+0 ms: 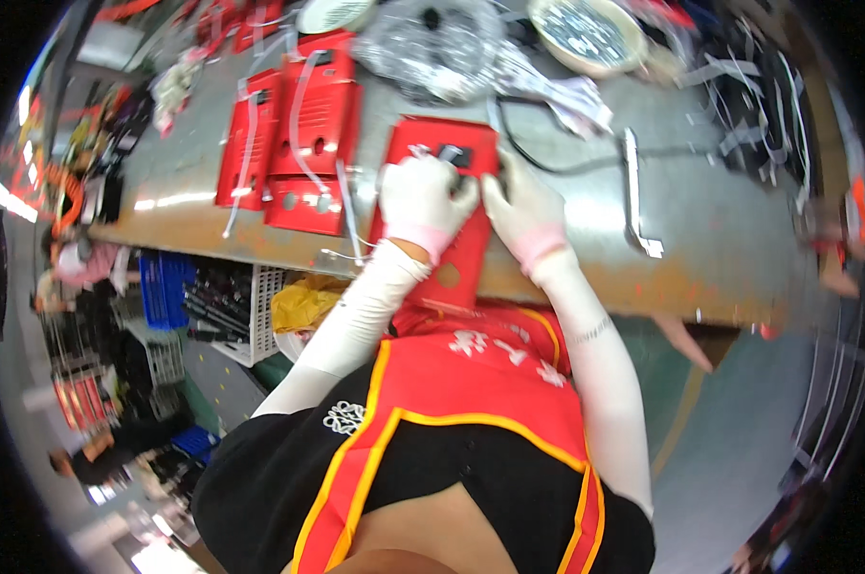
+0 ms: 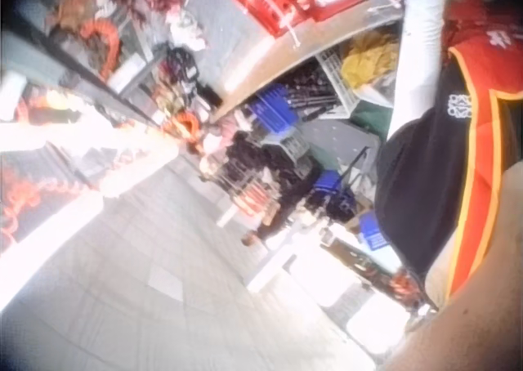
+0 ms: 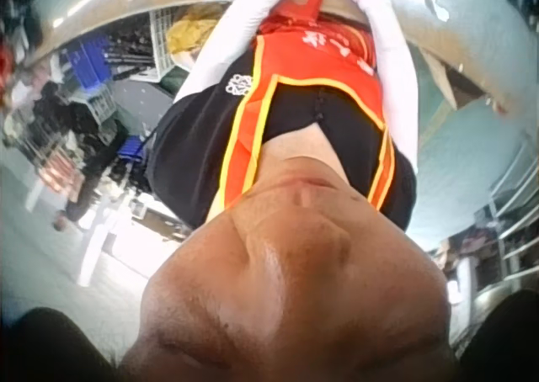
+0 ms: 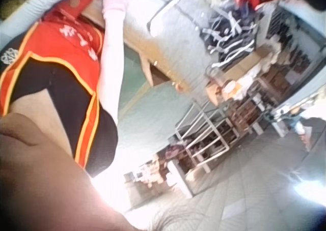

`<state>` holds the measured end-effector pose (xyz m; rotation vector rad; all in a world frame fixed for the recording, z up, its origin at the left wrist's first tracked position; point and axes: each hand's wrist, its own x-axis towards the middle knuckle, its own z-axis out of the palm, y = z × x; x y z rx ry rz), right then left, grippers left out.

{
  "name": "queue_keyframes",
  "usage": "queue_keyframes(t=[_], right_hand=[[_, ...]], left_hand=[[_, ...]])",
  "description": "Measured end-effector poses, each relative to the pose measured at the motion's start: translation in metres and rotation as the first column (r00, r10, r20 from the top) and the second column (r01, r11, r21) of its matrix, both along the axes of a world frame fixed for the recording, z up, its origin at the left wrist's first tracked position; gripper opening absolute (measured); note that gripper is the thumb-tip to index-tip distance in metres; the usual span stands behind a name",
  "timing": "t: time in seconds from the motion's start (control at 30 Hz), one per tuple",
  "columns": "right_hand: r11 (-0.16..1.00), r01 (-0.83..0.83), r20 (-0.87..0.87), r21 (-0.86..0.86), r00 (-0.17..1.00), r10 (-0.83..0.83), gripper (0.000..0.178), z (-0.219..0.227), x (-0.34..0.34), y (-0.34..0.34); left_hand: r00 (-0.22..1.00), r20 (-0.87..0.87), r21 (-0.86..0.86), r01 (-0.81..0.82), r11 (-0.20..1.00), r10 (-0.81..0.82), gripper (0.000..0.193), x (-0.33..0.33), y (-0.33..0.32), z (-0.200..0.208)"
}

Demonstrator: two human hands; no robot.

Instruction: Assembling internal components into the metal casing of an electronic welding machine.

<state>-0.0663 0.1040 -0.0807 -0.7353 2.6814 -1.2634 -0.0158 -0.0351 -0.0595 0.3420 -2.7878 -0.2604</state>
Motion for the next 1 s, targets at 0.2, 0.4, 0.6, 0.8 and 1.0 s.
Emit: queue_keyframes(t=[0.2,0.4,0.6,0.8,1.0], right_hand=[[0.999,0.038,-0.043,0.035,0.998,-0.036,0.041,-0.003,0.007,0.004],[0.999,0.036,0.03,0.002,0.999,-0.036,0.041,0.005,0.007,0.0],[0.999,0.036,0.059,-0.034,0.998,-0.034,0.042,0.015,0.005,0.001],[0.995,0.029,0.087,-0.097,0.996,-0.021,0.04,-0.001,0.001,0.007],[0.963,0.048,0.121,-0.265,0.992,-0.016,0.033,-0.02,0.001,0.008]], left_hand=[[0.999,0.047,0.031,-0.01,0.999,0.008,0.024,0.008,0.004,-0.002],[0.996,0.087,0.071,0.021,0.997,-0.027,0.03,0.01,-0.001,-0.002],[0.997,0.033,0.064,0.069,0.996,-0.071,0.033,0.011,-0.004,0.01],[0.95,-0.277,0.11,0.182,0.977,-0.146,0.059,-0.008,0.0,0.032],[0.994,-0.01,-0.019,0.109,0.994,-0.109,0.046,-0.042,0.007,0.014]])
